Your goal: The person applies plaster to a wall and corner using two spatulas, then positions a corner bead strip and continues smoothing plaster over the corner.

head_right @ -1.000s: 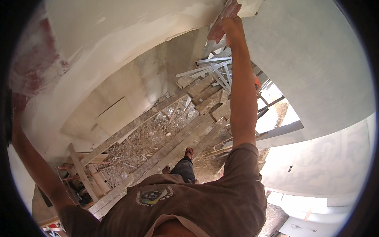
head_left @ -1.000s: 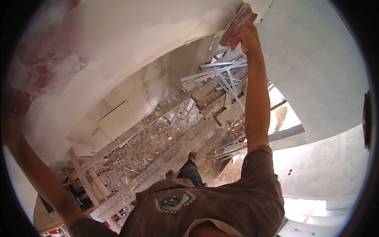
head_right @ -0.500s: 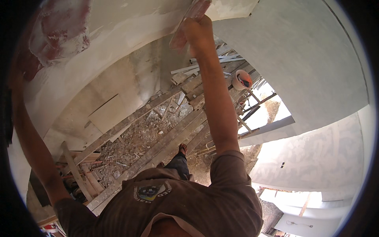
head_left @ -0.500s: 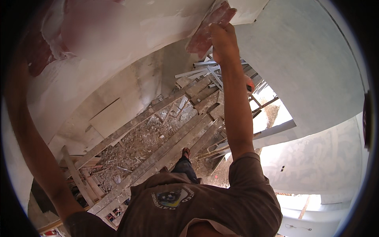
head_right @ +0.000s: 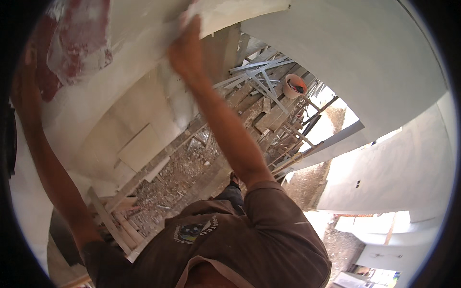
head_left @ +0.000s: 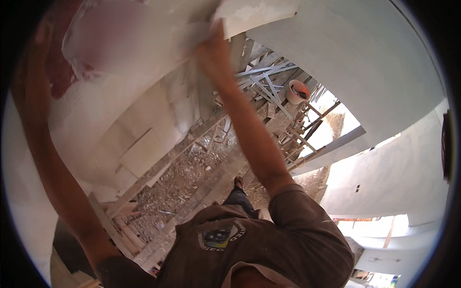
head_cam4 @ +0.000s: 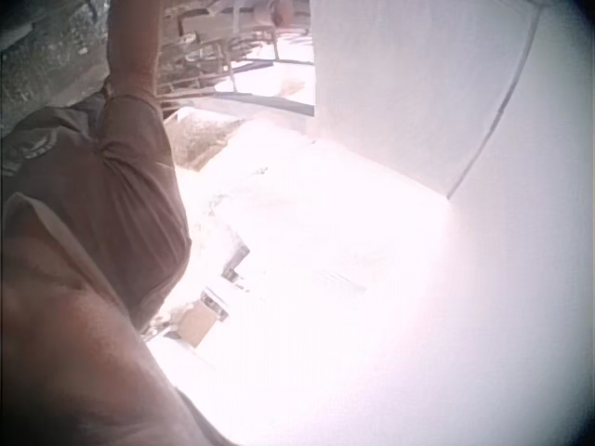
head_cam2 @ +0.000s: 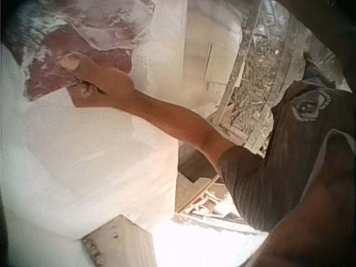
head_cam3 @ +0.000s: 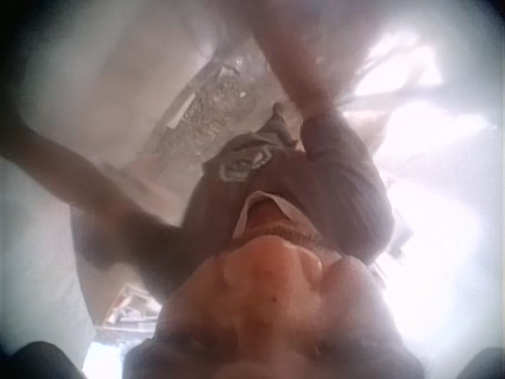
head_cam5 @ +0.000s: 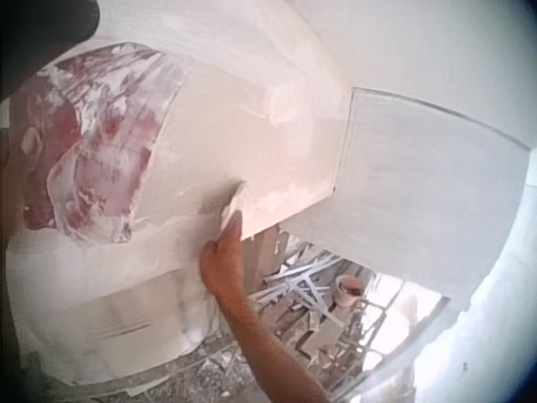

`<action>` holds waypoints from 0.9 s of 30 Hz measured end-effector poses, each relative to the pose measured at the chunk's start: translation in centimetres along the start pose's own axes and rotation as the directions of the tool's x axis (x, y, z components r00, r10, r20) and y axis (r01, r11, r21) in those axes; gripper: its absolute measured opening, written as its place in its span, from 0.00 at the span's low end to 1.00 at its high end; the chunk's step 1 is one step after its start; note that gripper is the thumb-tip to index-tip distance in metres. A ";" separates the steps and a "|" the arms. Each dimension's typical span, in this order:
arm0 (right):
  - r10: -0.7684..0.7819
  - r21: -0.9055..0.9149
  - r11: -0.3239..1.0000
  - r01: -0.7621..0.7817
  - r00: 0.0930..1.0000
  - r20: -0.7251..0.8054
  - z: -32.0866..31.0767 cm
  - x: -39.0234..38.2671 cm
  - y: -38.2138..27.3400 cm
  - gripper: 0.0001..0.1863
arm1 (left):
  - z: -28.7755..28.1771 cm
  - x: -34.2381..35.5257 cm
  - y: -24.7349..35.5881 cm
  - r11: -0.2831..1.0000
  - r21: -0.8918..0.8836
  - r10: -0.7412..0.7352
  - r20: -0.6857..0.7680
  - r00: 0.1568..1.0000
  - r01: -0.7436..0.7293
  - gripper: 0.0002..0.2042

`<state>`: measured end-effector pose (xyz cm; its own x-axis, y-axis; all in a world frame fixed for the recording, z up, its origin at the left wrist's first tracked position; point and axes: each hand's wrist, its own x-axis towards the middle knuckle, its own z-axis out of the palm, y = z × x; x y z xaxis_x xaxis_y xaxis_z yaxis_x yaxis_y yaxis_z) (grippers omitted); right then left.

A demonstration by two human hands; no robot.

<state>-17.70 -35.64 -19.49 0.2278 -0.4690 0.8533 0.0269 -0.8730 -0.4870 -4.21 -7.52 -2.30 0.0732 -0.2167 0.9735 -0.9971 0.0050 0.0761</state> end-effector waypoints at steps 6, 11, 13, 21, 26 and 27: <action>-0.083 0.195 0.980 0.046 0.979 0.184 1.1 -5.1 -13.0 0.42 | -3.2 -1.3 -4.8 0.955 -0.070 -0.291 -0.045 0.956 0.288 0.18; 0.005 -0.151 0.988 -0.001 1.000 0.029 -5.6 -0.2 -1.2 0.38 | -0.8 -0.6 -0.5 0.946 -0.198 -0.276 -0.069 0.959 0.258 0.17; -0.079 -0.224 0.972 0.069 0.996 -0.034 -6.4 2.8 5.4 0.37 | -0.9 -0.4 -0.9 0.961 -0.197 -0.192 0.030 0.981 0.194 0.17; -0.003 0.055 0.998 -0.002 0.995 0.097 -3.3 0.2 1.3 0.37 | -3.9 -0.9 -2.9 0.841 -0.152 -0.523 0.018 0.852 0.520 0.18; -0.056 0.122 0.991 0.045 0.994 0.092 -2.7 -2.7 -3.9 0.39 | -4.7 -0.8 -1.6 0.927 -0.092 -0.366 -0.004 0.930 0.365 0.24; -0.043 0.140 0.990 0.032 0.996 0.076 -2.2 -3.0 -4.8 0.39 | -5.4 -0.7 -1.3 0.952 -0.073 -0.297 0.018 0.955 0.297 0.27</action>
<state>-20.67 -30.32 -19.30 0.2993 -0.4197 0.8569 0.1706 -0.8601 -0.4808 -2.83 -2.07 -1.88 0.3651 -0.2261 0.9031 -0.9260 0.0117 0.3773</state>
